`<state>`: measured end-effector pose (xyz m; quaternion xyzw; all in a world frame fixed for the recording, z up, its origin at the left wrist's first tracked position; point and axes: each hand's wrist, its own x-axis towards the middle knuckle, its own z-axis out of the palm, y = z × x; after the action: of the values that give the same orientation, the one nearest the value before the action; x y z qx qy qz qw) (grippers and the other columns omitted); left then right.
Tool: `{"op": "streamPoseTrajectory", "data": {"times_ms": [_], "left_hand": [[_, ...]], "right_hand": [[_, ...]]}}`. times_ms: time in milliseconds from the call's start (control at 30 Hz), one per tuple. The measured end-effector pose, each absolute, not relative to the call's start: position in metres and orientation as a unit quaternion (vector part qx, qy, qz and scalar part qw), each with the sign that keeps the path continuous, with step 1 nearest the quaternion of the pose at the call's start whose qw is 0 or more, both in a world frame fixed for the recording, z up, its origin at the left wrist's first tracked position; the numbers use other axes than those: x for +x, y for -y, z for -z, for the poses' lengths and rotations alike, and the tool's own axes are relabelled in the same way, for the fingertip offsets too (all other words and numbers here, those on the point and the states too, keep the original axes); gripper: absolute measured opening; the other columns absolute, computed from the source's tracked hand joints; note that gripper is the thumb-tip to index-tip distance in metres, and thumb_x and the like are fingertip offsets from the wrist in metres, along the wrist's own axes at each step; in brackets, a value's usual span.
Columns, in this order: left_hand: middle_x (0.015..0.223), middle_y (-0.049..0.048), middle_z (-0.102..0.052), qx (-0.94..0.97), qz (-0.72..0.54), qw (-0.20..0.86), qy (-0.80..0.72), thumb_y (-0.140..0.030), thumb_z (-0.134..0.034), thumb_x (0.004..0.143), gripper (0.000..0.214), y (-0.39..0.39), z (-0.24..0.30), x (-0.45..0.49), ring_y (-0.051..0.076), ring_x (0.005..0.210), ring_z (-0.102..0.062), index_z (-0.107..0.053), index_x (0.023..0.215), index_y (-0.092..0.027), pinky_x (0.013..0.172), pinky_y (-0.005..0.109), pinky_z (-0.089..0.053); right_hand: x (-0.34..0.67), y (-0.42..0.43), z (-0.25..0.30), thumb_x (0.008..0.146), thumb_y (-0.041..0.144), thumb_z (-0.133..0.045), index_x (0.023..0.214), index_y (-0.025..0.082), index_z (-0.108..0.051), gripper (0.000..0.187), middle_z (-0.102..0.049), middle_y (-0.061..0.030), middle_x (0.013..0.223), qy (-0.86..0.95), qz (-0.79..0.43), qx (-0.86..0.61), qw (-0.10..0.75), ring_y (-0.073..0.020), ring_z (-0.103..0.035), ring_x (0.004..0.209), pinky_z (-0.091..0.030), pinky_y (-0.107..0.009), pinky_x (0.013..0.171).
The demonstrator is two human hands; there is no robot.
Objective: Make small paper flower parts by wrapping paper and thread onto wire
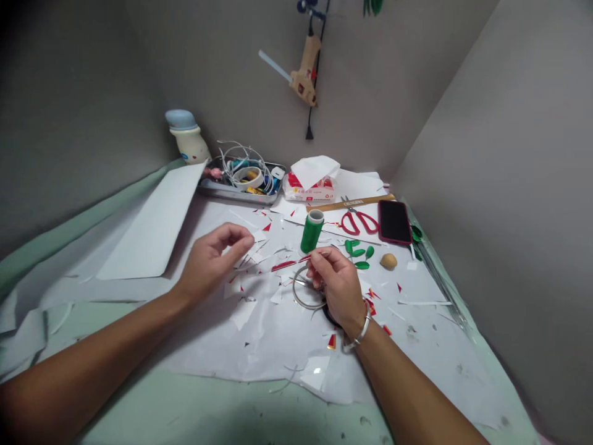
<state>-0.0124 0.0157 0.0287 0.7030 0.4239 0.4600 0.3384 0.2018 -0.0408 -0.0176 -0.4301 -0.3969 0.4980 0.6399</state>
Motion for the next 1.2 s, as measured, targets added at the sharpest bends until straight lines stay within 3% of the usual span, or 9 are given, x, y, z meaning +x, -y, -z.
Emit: {"op": "streamPoseTrajectory", "data": {"times_ms": [167,400,900,1200], "left_hand": [[0.083,0.0034,-0.063,0.809,-0.426,0.247,-0.322,-0.021,-0.064,0.083,0.005,0.003,-0.026,-0.005,0.016,0.079,-0.058,-0.063,0.084,-0.016,0.074,0.031,-0.046],[0.085,0.0055,-0.065,0.836,-0.404,0.200,-0.314,-0.015,-0.061,0.082,0.004,0.004,-0.018,-0.004,0.019,0.082,-0.060,-0.062,0.085,-0.016,0.075,0.034,-0.048],[0.087,0.0057,-0.066,0.842,-0.353,0.228,-0.340,-0.020,-0.057,0.085,0.004,0.005,-0.016,-0.003,0.020,0.083,-0.060,-0.061,0.085,-0.020,0.076,0.034,-0.047],[0.083,0.0028,-0.063,0.796,-0.358,0.320,-0.369,-0.017,-0.054,0.085,0.010,0.006,-0.021,-0.003,0.016,0.078,-0.058,-0.063,0.083,-0.020,0.070,0.030,-0.044]], "right_hand": [[0.203,0.039,0.018,0.083,0.034,-0.070,0.081,0.021,-0.066,0.014,-0.058,0.0020,0.070,0.383,-0.483,-0.443,0.651,-0.0087,-0.050,0.058,-0.037,-0.018,0.046],[0.202,0.040,0.018,0.083,0.034,-0.070,0.081,0.021,-0.065,0.014,-0.058,0.0026,0.067,0.378,-0.486,-0.439,0.654,-0.0083,-0.049,0.056,-0.037,-0.018,0.046],[0.198,0.040,0.013,0.082,0.034,-0.072,0.082,0.019,-0.064,0.016,-0.068,-0.0007,0.075,0.353,-0.518,-0.417,0.658,-0.0070,-0.056,0.056,-0.040,-0.015,0.044],[0.198,0.041,0.013,0.081,0.035,-0.073,0.084,0.019,-0.064,0.018,-0.069,-0.0017,0.078,0.351,-0.527,-0.407,0.659,-0.0077,-0.059,0.057,-0.042,-0.015,0.044]]}}
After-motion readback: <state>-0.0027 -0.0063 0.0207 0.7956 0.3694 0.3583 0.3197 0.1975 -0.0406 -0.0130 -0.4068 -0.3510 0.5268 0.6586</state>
